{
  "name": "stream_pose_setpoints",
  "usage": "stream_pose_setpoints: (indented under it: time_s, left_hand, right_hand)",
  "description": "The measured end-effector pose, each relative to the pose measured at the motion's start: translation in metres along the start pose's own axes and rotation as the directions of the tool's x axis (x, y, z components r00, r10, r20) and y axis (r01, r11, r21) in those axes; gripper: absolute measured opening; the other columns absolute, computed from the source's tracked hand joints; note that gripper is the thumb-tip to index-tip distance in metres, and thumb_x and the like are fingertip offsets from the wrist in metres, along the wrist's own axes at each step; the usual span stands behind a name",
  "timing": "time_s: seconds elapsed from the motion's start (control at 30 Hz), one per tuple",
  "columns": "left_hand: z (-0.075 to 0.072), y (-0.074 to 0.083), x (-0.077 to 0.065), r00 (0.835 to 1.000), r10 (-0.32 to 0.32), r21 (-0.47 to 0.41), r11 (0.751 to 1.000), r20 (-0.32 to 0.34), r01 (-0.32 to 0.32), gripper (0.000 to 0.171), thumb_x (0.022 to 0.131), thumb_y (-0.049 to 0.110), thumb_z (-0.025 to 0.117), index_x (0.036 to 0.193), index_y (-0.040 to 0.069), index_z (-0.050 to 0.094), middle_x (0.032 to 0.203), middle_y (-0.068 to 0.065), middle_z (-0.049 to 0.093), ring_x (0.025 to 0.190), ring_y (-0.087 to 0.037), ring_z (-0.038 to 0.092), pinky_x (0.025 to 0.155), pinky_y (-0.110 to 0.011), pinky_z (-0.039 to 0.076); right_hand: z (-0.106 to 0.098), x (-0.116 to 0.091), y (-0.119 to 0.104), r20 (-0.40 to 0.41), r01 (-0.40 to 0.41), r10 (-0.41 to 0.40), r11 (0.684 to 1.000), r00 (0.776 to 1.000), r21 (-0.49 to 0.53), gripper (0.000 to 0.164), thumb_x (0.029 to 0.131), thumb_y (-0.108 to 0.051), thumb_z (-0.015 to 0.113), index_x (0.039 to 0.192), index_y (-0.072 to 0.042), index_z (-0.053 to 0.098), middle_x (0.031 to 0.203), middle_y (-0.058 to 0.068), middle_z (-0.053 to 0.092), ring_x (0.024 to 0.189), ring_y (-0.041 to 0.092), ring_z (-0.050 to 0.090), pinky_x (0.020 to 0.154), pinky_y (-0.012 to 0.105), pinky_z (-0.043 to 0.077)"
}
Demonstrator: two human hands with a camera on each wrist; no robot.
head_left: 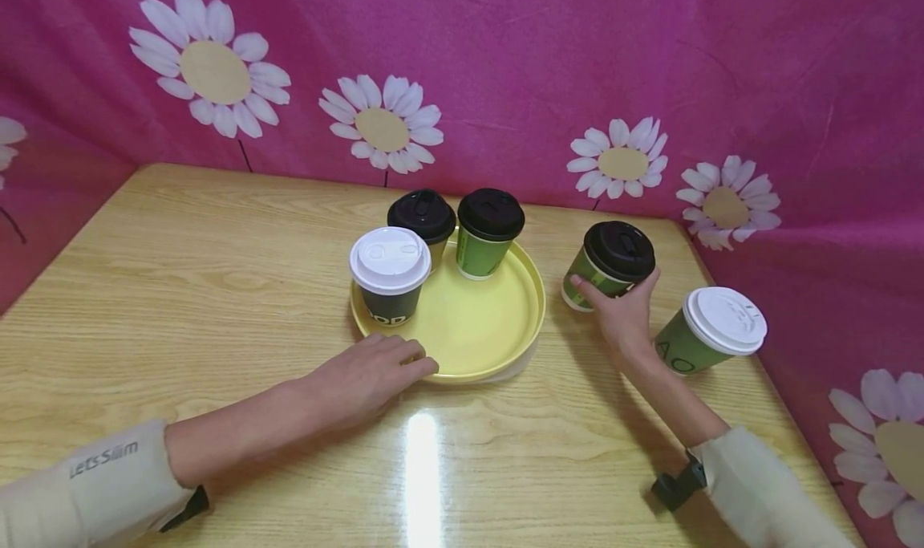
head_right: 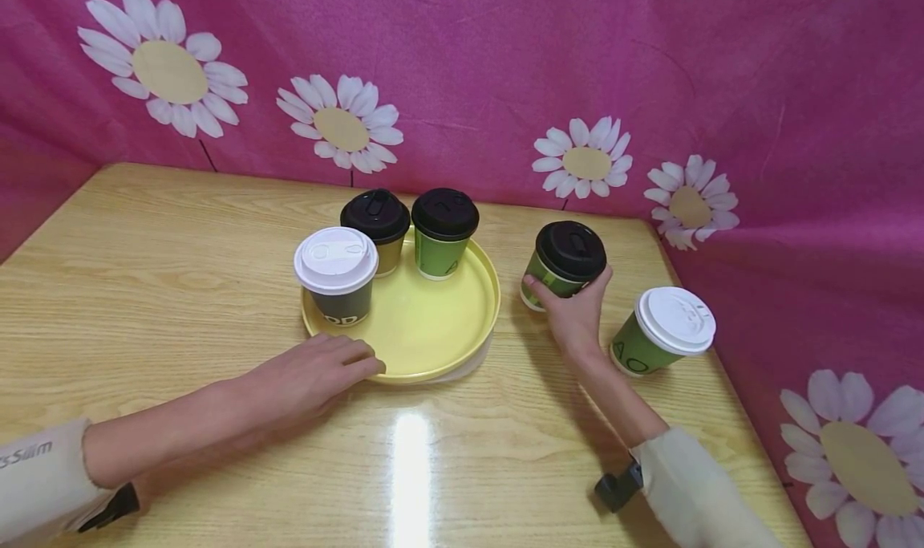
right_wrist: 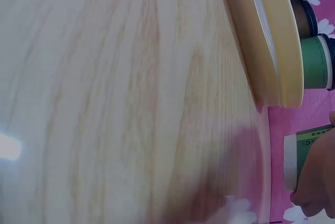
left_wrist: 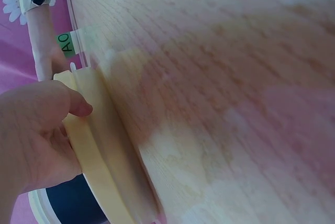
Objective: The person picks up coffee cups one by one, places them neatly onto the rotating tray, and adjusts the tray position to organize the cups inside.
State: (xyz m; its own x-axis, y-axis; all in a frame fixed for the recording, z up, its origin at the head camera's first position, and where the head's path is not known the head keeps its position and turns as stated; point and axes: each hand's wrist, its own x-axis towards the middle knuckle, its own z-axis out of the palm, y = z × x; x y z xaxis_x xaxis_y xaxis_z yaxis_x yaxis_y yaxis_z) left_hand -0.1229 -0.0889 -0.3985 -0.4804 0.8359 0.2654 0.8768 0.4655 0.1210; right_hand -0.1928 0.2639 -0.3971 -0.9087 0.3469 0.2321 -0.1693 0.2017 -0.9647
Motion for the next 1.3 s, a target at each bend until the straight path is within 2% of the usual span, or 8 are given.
stream_pose_setpoints:
  time_s: [0.37, 0.53, 0.83, 1.3]
  left_hand:
    - [0.002, -0.001, 0.000, 1.000, 0.008, -0.013, 1.000, -0.025, -0.008, 0.031, 0.088, -0.003, 0.060, 0.116, 0.011, 0.059, 0.095, -0.001, 0.054, 0.084, -0.020, 0.055, 0.077, -0.034, 0.046]
    - [0.001, 0.000, 0.000, 1.000, 0.008, -0.011, 1.000, -0.025, -0.008, 0.030, 0.089, -0.002, 0.060, 0.115, 0.011, 0.059, 0.095, -0.001, 0.054, 0.084, -0.020, 0.055, 0.077, -0.034, 0.046]
    - [0.000, 0.000, 0.001, 1.000, 0.011, -0.007, 1.000, -0.027, -0.011, 0.029, 0.088, -0.003, 0.061, 0.114, 0.011, 0.059, 0.094, 0.000, 0.053, 0.082, -0.020, 0.055, 0.075, -0.033, 0.046]
    - [-0.001, -0.001, 0.001, 1.000, 0.013, -0.001, 1.000, 0.000, -0.013, 0.033, 0.087, -0.004, 0.060, 0.117, 0.011, 0.058, 0.095, 0.000, 0.053, 0.084, -0.019, 0.055, 0.076, -0.033, 0.046]
  right_hand:
    - [0.001, -0.012, -0.015, 0.046, 0.026, -0.024, 0.999, 0.999, -0.038, 0.088, 0.081, -0.003, 0.079, 0.145, -0.015, 0.020, 0.134, 0.004, 0.047, 0.126, 0.014, 0.044, 0.112, 0.028, 0.031]
    - [0.000, -0.018, -0.020, 0.067, 0.043, -0.043, 0.999, 0.997, 0.006, 0.085, 0.081, 0.000, 0.078, 0.144, -0.016, 0.022, 0.133, 0.004, 0.049, 0.124, 0.015, 0.046, 0.111, 0.030, 0.033]
    - [0.002, -0.023, -0.027, 0.055, 0.049, -0.056, 0.992, 0.997, 0.120, 0.085, 0.079, 0.010, 0.076, 0.142, -0.017, 0.026, 0.130, 0.003, 0.052, 0.122, 0.017, 0.048, 0.108, 0.032, 0.036]
    - [0.006, -0.035, -0.041, 0.140, 0.063, -0.082, 0.989, 0.987, 0.137, 0.085, 0.078, 0.013, 0.075, 0.142, -0.017, 0.027, 0.130, 0.002, 0.054, 0.124, 0.017, 0.047, 0.111, 0.035, 0.033]
